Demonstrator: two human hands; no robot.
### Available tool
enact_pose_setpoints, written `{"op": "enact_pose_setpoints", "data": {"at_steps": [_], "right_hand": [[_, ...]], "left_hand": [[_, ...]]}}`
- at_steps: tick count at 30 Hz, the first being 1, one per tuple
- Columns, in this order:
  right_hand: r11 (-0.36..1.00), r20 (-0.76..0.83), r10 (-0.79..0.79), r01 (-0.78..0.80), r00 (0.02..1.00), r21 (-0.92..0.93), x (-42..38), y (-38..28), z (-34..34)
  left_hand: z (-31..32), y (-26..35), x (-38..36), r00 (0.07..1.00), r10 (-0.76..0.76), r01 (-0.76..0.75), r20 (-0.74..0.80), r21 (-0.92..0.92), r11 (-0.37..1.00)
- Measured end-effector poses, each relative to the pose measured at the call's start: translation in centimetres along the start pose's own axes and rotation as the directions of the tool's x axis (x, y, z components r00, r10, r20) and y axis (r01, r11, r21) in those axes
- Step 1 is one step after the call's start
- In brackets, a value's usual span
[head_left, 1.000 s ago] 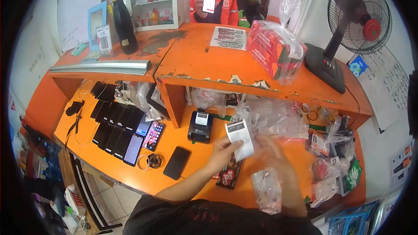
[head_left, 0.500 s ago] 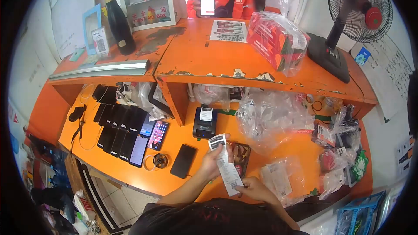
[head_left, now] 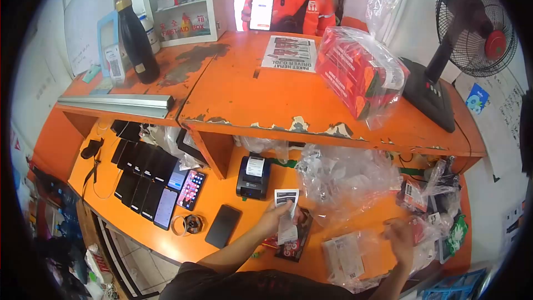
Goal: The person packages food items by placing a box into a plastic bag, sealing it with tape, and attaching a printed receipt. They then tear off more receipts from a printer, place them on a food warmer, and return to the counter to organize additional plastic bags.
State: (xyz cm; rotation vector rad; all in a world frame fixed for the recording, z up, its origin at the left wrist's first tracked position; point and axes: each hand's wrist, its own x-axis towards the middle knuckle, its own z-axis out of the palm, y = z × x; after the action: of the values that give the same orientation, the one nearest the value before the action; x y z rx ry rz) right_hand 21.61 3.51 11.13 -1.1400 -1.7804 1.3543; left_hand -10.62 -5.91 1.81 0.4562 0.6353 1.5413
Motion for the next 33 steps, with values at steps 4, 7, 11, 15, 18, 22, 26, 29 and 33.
{"op": "enact_pose_setpoints", "data": {"at_steps": [4,7,11,15,18,22,26,29,33], "right_hand": [[0.938,-0.182,-0.084,0.016,0.98,-0.347,2.1,1.9,-3.0],[0.955,-0.142,-0.022,-0.022,0.99,-0.297,3.1,3.7,-3.4],[0.516,0.031,-0.083,0.069,0.996,-0.854,6.3,10.0,-6.9],[0.282,-0.346,-0.008,-0.33,0.938,-0.901,7.6,14.0,-10.3],[0.193,-0.552,-0.244,-0.518,0.797,-0.833,9.7,14.3,-12.4],[0.223,-0.72,-0.235,-0.685,0.653,-0.694,15.0,17.3,-17.9],[0.152,-0.836,-0.198,-0.826,0.512,-0.543,15.6,19.3,-18.7],[0.3,-0.912,-0.215,-0.865,0.351,-0.403,17.6,22.7,-17.4],[0.633,-0.853,-0.274,-0.585,0.444,-0.507,16.9,22.1,-18.2]], "left_hand": [[0.1,-0.4,0.6,0.997,0.005,-0.005,-0.08,0.004,1.0],[-0.4,-2.0,0.6,0.984,-0.034,0.04,-0.177,0.025,0.999],[0.4,-2.5,0.3,0.931,-0.013,0.025,-0.365,0.028,0.999],[-1.1,-2.2,-0.4,0.898,0.032,0.038,-0.439,0.15,0.988],[-2.3,-1.5,-0.7,0.866,0.153,-0.018,-0.476,0.276,0.961],[-4.8,-0.8,-1.3,0.841,0.198,-0.022,-0.503,0.334,0.942],[-4.0,-0.4,-1.5,0.788,0.241,0.01,-0.566,0.404,0.915],[-4.0,-1.2,-1.5,0.787,0.234,0.016,-0.57,0.398,0.917],[-2.2,-1.7,-1.1,0.818,0.235,-0.027,-0.524,0.374,0.927]]}}
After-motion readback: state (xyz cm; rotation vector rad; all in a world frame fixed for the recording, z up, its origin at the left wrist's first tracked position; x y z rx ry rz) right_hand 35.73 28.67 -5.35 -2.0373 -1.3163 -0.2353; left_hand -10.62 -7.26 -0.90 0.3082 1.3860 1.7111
